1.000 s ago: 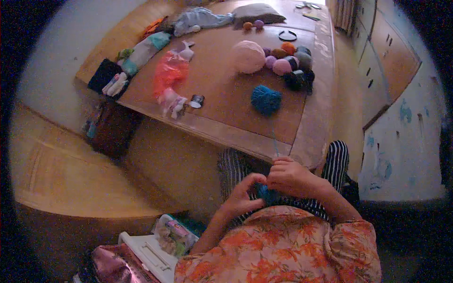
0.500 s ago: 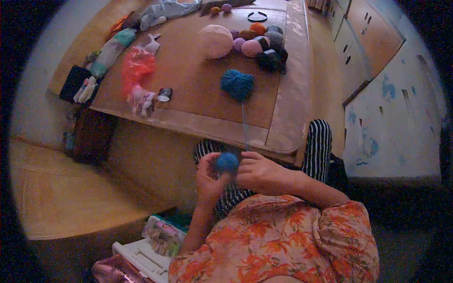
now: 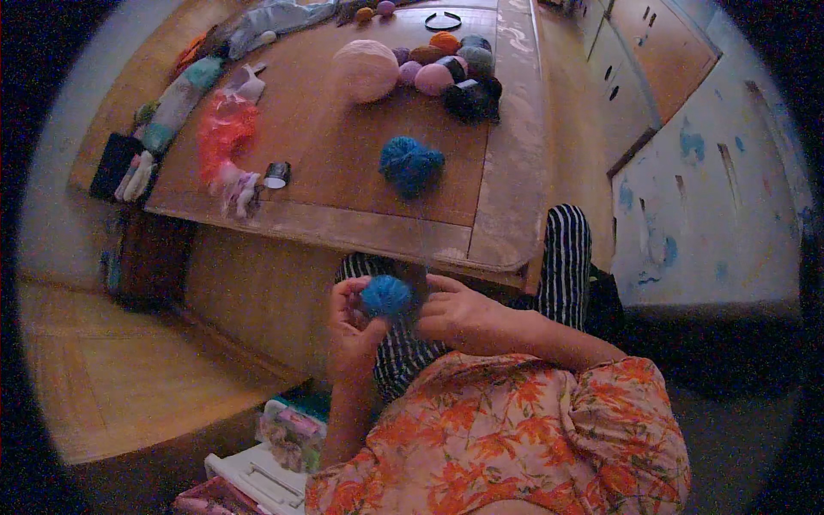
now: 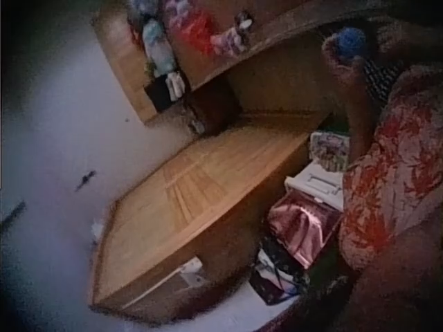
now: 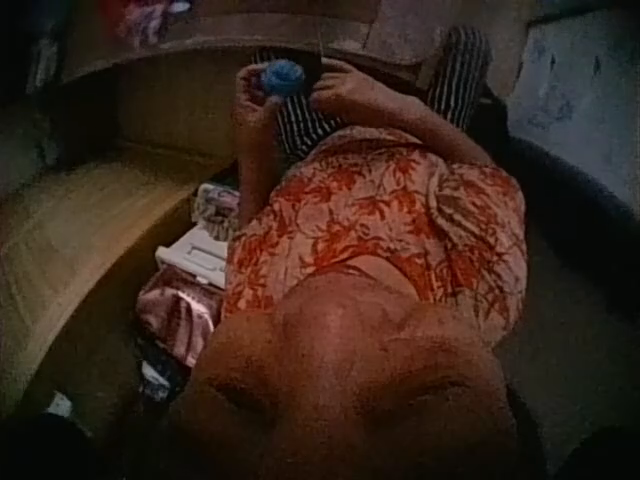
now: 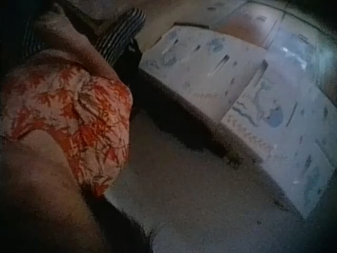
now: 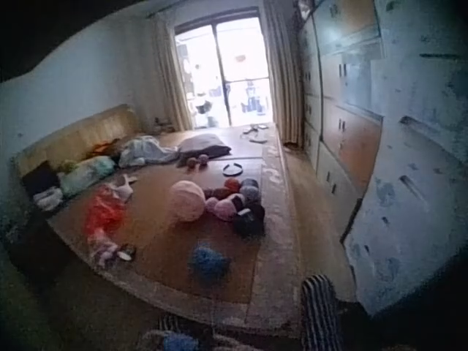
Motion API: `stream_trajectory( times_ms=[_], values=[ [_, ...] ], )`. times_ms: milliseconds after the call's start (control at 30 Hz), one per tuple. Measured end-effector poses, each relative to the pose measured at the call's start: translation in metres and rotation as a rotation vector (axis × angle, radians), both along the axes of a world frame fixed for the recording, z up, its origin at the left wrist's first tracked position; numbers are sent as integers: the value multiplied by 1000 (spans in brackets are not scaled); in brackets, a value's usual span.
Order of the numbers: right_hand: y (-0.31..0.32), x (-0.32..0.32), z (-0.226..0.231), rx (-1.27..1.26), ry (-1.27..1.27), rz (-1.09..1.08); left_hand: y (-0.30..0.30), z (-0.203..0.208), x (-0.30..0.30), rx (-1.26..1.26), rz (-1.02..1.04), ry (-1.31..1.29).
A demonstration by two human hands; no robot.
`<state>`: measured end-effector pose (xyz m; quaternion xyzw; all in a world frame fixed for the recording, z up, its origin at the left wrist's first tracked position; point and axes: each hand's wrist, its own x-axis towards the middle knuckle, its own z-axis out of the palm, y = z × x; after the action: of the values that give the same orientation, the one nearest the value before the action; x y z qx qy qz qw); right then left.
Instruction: The recorder is winding a ball of blue yarn while sitting in a bedroom.
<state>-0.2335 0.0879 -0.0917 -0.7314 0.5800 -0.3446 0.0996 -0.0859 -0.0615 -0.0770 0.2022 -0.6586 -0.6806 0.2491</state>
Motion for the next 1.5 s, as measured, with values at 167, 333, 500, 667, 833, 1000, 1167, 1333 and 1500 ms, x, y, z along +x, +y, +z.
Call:
stream_trajectory(
  times_ms=[167,333,500,667,833,1000,1167,1333,1500],
  values=[
    [-5,-22,32,22,20,43,8,-19,5,-248,-153,-155],
    [-22,-43,3,-80,-167,69,8,-5,10,189,-558,-110],
    [-54,-50,-17,-31,75,-43,12,14,20,382,-537,25],
    [-114,-100,-28,88,161,-193,11,45,16,179,-764,59],
    [-133,-131,-21,-203,175,-370,13,87,24,-44,-1251,136],
    [-95,-91,-53,-226,102,-273,14,71,33,76,-873,-9],
    [-27,-16,-24,-184,-149,-221,19,54,24,286,-636,207],
    [15,10,4,47,-152,-89,24,48,14,262,-141,-9],
    [24,11,41,58,2,96,24,34,10,121,-67,-89]
  ],
)
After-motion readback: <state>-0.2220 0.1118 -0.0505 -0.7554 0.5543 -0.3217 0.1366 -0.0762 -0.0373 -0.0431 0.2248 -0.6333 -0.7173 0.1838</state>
